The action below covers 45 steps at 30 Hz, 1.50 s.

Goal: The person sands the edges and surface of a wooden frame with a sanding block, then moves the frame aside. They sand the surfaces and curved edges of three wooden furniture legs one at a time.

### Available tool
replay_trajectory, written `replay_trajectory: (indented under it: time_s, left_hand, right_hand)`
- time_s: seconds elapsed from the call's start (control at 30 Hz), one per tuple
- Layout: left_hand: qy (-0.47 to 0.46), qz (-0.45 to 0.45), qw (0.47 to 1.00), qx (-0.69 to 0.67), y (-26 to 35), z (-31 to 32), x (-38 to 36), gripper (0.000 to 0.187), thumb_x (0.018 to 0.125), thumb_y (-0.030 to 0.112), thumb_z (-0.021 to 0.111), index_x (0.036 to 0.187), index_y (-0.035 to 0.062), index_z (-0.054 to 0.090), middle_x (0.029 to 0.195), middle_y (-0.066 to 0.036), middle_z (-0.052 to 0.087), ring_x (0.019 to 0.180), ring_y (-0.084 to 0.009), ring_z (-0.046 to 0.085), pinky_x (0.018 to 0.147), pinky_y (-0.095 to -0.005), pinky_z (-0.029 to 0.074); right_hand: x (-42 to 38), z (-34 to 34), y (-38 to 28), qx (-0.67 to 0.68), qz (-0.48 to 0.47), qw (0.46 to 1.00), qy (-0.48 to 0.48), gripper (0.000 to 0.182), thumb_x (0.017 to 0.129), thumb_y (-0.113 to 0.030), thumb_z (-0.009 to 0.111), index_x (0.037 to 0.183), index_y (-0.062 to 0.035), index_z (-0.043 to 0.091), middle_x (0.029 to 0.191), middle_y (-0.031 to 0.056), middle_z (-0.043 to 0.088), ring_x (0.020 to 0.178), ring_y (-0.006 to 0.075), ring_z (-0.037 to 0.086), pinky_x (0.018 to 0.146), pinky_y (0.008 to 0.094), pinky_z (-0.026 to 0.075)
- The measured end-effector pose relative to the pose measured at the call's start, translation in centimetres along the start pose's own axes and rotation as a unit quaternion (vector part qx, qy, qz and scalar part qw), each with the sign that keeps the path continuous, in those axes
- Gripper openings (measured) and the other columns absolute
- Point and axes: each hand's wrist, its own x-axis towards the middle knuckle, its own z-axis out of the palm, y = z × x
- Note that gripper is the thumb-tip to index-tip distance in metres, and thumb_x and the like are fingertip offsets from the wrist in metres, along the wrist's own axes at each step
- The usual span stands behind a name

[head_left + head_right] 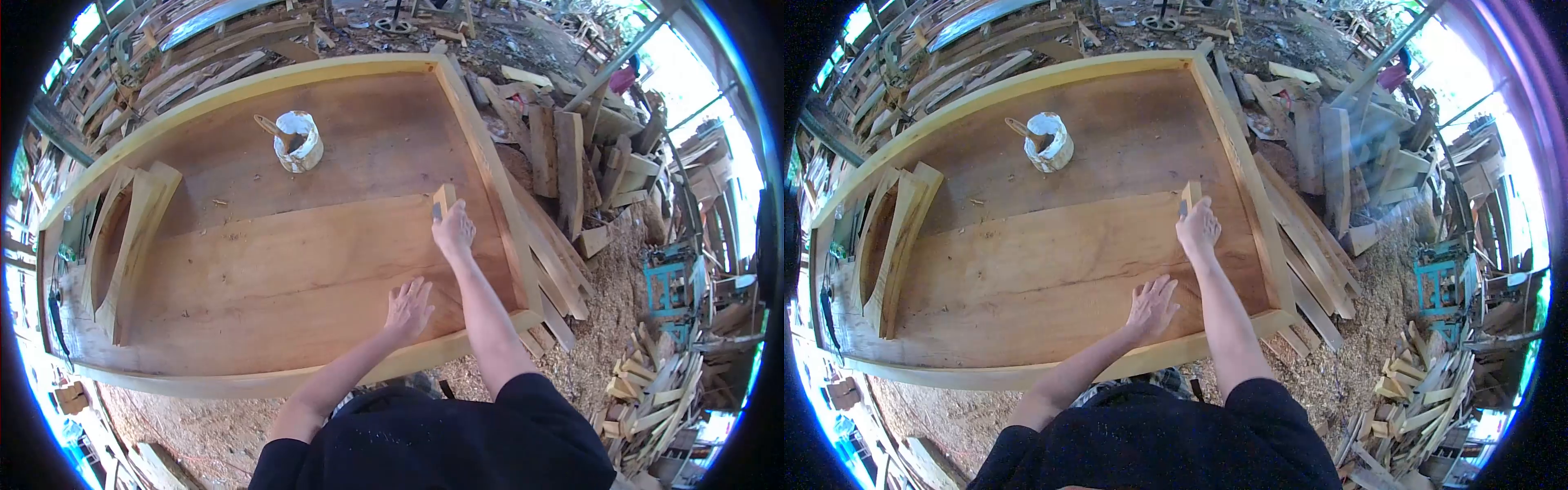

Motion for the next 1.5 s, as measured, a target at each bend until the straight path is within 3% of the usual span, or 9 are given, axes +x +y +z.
replay_trajectory:
  time_s: [0.27,0.43,0.63,0.8,0.93,1.1,1.23,1.37,1.5]
  left_hand:
    - [-0.011,-0.003,0.999,0.041,-1.4,-0.1,-1.1,0.066,0.082,0.028,0.068,0.140,0.0074,0.044,0.150,-0.013,0.036,0.137,-0.0301,0.033,0.105,-0.0533,0.029]
    - [0.034,-0.052,0.992,0.110,-5.3,-2.2,-4.3,0.071,0.082,0.034,0.068,0.144,0.0109,0.041,0.154,-0.013,0.030,0.140,-0.0300,0.028,0.106,-0.0589,0.026]
    - [0.033,-0.217,0.963,0.155,-8.9,-6.9,-7.4,0.083,0.084,0.049,0.065,0.150,0.0148,0.029,0.158,-0.011,0.022,0.144,-0.0365,0.019,0.108,-0.0656,0.019]
    - [0.058,-0.267,0.951,0.147,-10.2,-7.2,-9.1,0.082,0.086,0.048,0.063,0.152,0.0154,0.026,0.159,-0.012,0.016,0.145,-0.0383,0.015,0.109,-0.0668,0.016]
    - [0.092,-0.278,0.941,0.170,-10.1,-7.1,-9.7,0.080,0.087,0.048,0.062,0.152,0.0186,0.026,0.160,-0.010,0.016,0.145,-0.0378,0.015,0.109,-0.0668,0.016]
    - [0.063,-0.327,0.925,0.182,-13.6,-11.8,-13.7,0.077,0.087,0.053,0.059,0.152,0.0257,0.028,0.160,-0.009,0.016,0.145,-0.0382,0.015,0.110,-0.0656,0.015]
    - [0.090,-0.442,0.870,0.200,-19.2,-14.9,-18.1,0.084,0.085,0.054,0.062,0.152,0.0188,0.026,0.159,-0.014,0.015,0.144,-0.0429,0.013,0.111,-0.0658,0.015]
    - [0.044,-0.487,0.866,0.108,-17.4,-17.3,-19.2,0.097,0.081,0.055,0.066,0.154,0.0130,0.019,0.160,-0.020,0.008,0.143,-0.0506,0.009,0.111,-0.0665,0.014]
    - [0.062,-0.485,0.864,0.119,-18.3,-15.6,-19.4,0.101,0.081,0.060,0.063,0.155,0.0153,0.013,0.160,-0.020,0.004,0.143,-0.0524,0.007,0.111,-0.0669,0.014]
  right_hand:
    - [2.1,-0.6,0.8,0.031,-0.036,0.999,-0.026,0.046,0.081,-0.023,0.071,0.109,0.0003,0.043,0.099,0.0258,0.067,0.097,0.0428,0.064,0.086,0.0509,0.048]
    - [-7.9,-1.2,2.5,-0.005,-0.102,0.992,-0.071,0.048,0.081,-0.024,0.072,0.110,0.0005,0.042,0.099,0.0272,0.065,0.094,0.0442,0.064,0.082,0.0525,0.049]
    - [-18.3,-0.3,1.2,-0.025,-0.150,0.973,-0.175,0.045,0.083,-0.025,0.070,0.109,-0.0017,0.041,0.096,0.0245,0.064,0.090,0.0433,0.064,0.081,0.0547,0.048]
    - [-12.6,5.7,-8.8,0.007,-0.274,0.959,-0.071,0.042,0.083,-0.023,0.069,0.109,-0.0012,0.043,0.096,0.0227,0.065,0.090,0.0416,0.065,0.081,0.0520,0.049]
    - [-6.3,8.2,-17.4,0.026,-0.276,0.955,-0.108,0.039,0.084,-0.020,0.066,0.110,-0.0012,0.045,0.098,0.0240,0.067,0.095,0.0406,0.065,0.083,0.0498,0.050]
    - [-9.3,6.8,-13.4,0.002,-0.299,0.943,-0.149,0.044,0.084,-0.028,0.067,0.109,0.0001,0.044,0.098,0.0273,0.066,0.095,0.0434,0.064,0.084,0.0526,0.048]
    - [-17.9,3.2,-6.2,-0.054,-0.303,0.932,-0.189,0.054,0.084,-0.033,0.068,0.116,0.0019,0.042,0.102,0.0295,0.063,0.094,0.0454,0.062,0.082,0.0552,0.047]
    - [-16.7,5.7,-9.7,-0.022,-0.321,0.937,-0.138,0.051,0.086,-0.034,0.067,0.114,0.0010,0.043,0.094,0.0273,0.065,0.093,0.0453,0.062,0.080,0.0557,0.046]
    - [-9.9,9.5,-20.5,-0.014,-0.340,0.934,-0.109,0.044,0.087,-0.036,0.065,0.106,-0.0020,0.045,0.096,0.0255,0.066,0.095,0.0443,0.063,0.086,0.0527,0.047]
